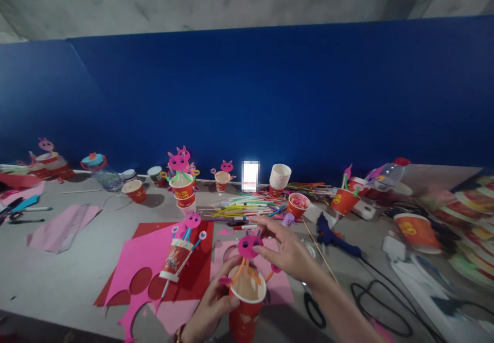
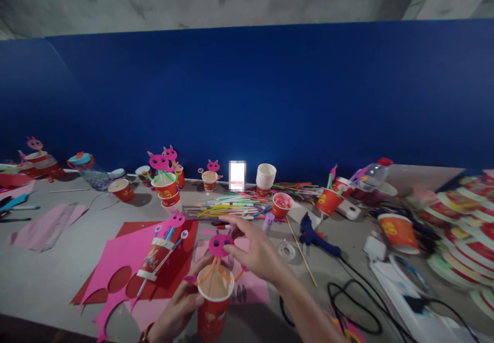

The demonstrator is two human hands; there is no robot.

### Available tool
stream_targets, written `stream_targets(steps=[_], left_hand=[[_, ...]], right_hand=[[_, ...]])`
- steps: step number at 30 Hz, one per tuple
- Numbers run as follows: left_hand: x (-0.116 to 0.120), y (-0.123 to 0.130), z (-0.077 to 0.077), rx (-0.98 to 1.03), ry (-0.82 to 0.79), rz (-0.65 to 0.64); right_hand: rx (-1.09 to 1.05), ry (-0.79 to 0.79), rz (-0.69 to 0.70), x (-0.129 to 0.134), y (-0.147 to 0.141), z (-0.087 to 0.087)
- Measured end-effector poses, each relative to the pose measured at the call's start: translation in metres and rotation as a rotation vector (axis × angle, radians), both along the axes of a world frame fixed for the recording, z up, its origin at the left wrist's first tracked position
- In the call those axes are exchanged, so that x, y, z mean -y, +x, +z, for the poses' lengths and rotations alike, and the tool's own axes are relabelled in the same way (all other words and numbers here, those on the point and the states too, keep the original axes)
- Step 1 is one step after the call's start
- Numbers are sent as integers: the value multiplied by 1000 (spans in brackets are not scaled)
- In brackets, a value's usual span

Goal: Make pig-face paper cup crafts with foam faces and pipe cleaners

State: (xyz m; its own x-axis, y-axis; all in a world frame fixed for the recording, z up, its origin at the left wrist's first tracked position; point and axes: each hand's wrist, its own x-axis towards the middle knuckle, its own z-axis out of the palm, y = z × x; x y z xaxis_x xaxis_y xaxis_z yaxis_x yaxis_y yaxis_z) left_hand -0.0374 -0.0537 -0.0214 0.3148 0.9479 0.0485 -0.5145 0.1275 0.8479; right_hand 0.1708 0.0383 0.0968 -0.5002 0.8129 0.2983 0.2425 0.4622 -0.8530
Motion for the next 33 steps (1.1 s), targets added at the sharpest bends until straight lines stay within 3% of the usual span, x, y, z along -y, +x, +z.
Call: stream_targets(steps=[3,6,14,21,33], left_hand=[[0,-1,-5,-38,9,74],[2,-5,-8,-129,50,142],[11,-20,-8,-361,238,146],[11,-18,-1,-358,436,158],[13,-18,-2,-394,374,130]], right_hand=[[1,97,-24,7,0,2],[-34,239,43,16,1,5],[-123,439,169,34,2,16],[-155,285,178,37,6,15],[-161,87,83,32,-1,8]])
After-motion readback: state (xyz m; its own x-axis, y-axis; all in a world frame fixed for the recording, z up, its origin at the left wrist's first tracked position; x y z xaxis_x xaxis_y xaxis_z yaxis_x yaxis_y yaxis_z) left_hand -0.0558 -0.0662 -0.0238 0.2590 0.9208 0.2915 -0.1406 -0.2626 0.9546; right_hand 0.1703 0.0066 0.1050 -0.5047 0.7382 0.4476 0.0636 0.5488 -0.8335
